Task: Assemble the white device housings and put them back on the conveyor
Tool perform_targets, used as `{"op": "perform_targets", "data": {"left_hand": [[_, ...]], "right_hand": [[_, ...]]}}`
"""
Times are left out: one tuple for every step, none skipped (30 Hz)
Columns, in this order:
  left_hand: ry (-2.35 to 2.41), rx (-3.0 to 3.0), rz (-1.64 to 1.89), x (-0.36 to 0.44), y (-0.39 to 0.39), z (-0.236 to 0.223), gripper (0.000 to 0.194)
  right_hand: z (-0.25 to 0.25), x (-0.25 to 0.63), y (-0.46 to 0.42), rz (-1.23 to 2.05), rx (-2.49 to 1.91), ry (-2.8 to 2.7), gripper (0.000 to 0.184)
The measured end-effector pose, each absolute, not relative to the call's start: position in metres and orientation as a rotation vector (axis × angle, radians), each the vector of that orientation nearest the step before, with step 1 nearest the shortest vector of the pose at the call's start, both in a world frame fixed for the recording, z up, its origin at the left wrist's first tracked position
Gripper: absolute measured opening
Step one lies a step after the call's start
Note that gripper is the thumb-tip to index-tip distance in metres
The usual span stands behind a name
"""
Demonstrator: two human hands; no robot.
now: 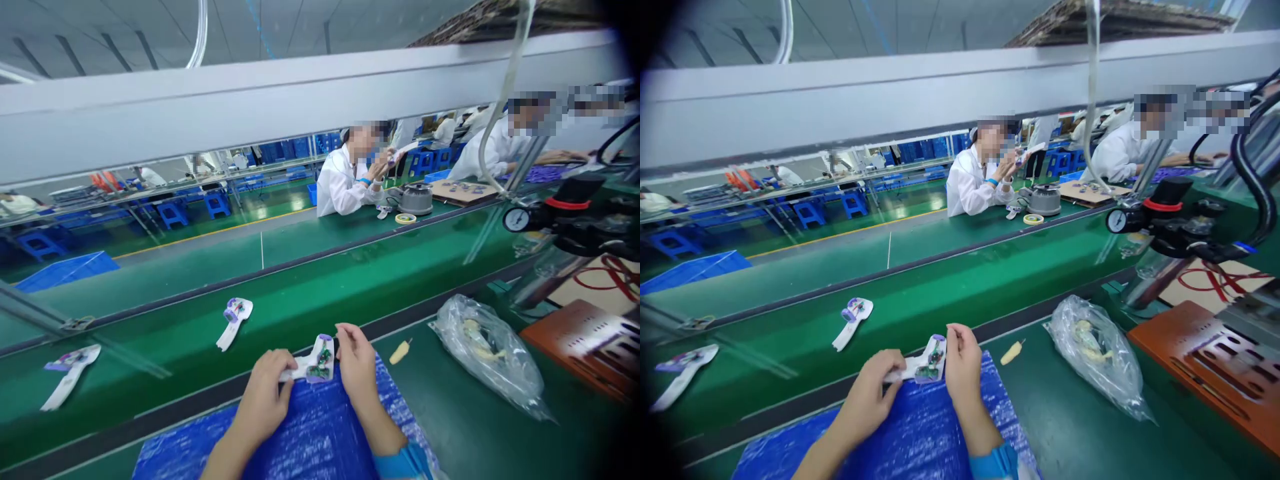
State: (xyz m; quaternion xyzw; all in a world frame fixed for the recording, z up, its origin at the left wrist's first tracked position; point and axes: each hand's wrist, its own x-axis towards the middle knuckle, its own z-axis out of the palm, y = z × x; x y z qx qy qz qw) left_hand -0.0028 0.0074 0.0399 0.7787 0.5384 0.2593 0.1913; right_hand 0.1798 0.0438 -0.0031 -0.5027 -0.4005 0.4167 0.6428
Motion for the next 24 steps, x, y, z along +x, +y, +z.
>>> {"op": "perform_targets", "data": {"left_hand": [[1.608, 2.179, 0.826, -0.004, -0.002, 0.032, 0.015], [1.671, 2.158, 0.915, -0.001, -0.008, 0.025, 0.016], [1.69, 2.134, 0.97, 0.003, -0.013, 0.019, 0.019], [1.67, 2.117, 0.98, 0.009, -0.015, 0.013, 0.024], [1.626, 2.112, 0.964, 0.016, -0.016, 0.009, 0.029], [1.585, 2.113, 0.94, 0.021, -0.016, 0.006, 0.035], [1.566, 2.115, 0.926, 0.026, -0.016, 0.004, 0.04], [1.569, 2.11, 0.927, 0.029, -0.015, 0.003, 0.041], [1.585, 2.096, 0.946, 0.031, -0.014, 0.001, 0.04], [1.601, 2.076, 0.977, 0.031, -0.013, 0.0, 0.038], [1.612, 2.055, 1.012, 0.031, -0.012, -0.001, 0.035], [1.616, 2.035, 1.045, 0.029, -0.011, -0.002, 0.033], [1.608, 2.017, 1.074, 0.027, -0.01, -0.003, 0.029], [1.587, 2.005, 1.096, 0.025, -0.01, -0.003, 0.023], [1.557, 1.992, 1.117, 0.023, -0.009, -0.003, 0.017], [1.526, 1.963, 1.143, 0.021, -0.007, -0.002, 0.013], [1.501, 1.911, 1.177, 0.019, -0.006, -0.001, 0.014], [1.481, 1.837, 1.213, 0.017, -0.005, -0.001, 0.017], [1.466, 1.746, 1.247, 0.016, -0.004, 0.0, 0.02], [1.456, 1.648, 1.27, 0.015, -0.003, 0.001, 0.024], [1.447, 1.561, 1.278, 0.014, -0.002, 0.001, 0.026], [1.437, 1.497, 1.271, 0.013, -0.001, 0.0, 0.029], [1.433, 1.455, 1.262, 0.013, -0.001, 0.0, 0.031], [1.446, 1.431, 1.259, 0.012, -0.001, -0.001, 0.032]], "right_hand": [[-0.004, 0.177, 0.042, 0.976, -1.167, -0.982, 0.029], [-0.004, 0.174, 0.04, 0.995, -1.188, -1.041, 0.026], [-0.005, 0.172, 0.039, 1.014, -1.193, -1.102, 0.024], [-0.006, 0.171, 0.037, 1.037, -1.184, -1.153, 0.021], [-0.007, 0.171, 0.036, 1.073, -1.168, -1.184, 0.02], [-0.008, 0.171, 0.035, 1.124, -1.149, -1.196, 0.018], [-0.008, 0.172, 0.034, 1.184, -1.129, -1.197, 0.017], [-0.008, 0.172, 0.034, 1.244, -1.112, -1.191, 0.015], [-0.008, 0.173, 0.033, 1.292, -1.098, -1.187, 0.013], [-0.008, 0.173, 0.033, 1.324, -1.087, -1.185, 0.011], [-0.008, 0.173, 0.033, 1.341, -1.079, -1.185, 0.009], [-0.007, 0.173, 0.032, 1.351, -1.07, -1.185, 0.008], [-0.006, 0.172, 0.032, 1.358, -1.06, -1.182, 0.007], [-0.005, 0.172, 0.031, 1.364, -1.05, -1.18, 0.007], [-0.004, 0.172, 0.031, 1.368, -1.041, -1.18, 0.008], [-0.004, 0.172, 0.03, 1.372, -1.034, -1.183, 0.01], [-0.003, 0.172, 0.029, 1.376, -1.027, -1.187, 0.012], [-0.002, 0.172, 0.029, 1.381, -1.019, -1.196, 0.014], [-0.002, 0.172, 0.028, 1.385, -1.01, -1.212, 0.016], [-0.002, 0.171, 0.028, 1.385, -1.0, -1.236, 0.018], [-0.002, 0.17, 0.027, 1.379, -0.993, -1.264, 0.019], [-0.003, 0.169, 0.027, 1.366, -0.989, -1.292, 0.019], [-0.003, 0.168, 0.026, 1.347, -0.99, -1.321, 0.019], [-0.003, 0.166, 0.026, 1.325, -0.992, -1.347, 0.019]]}}
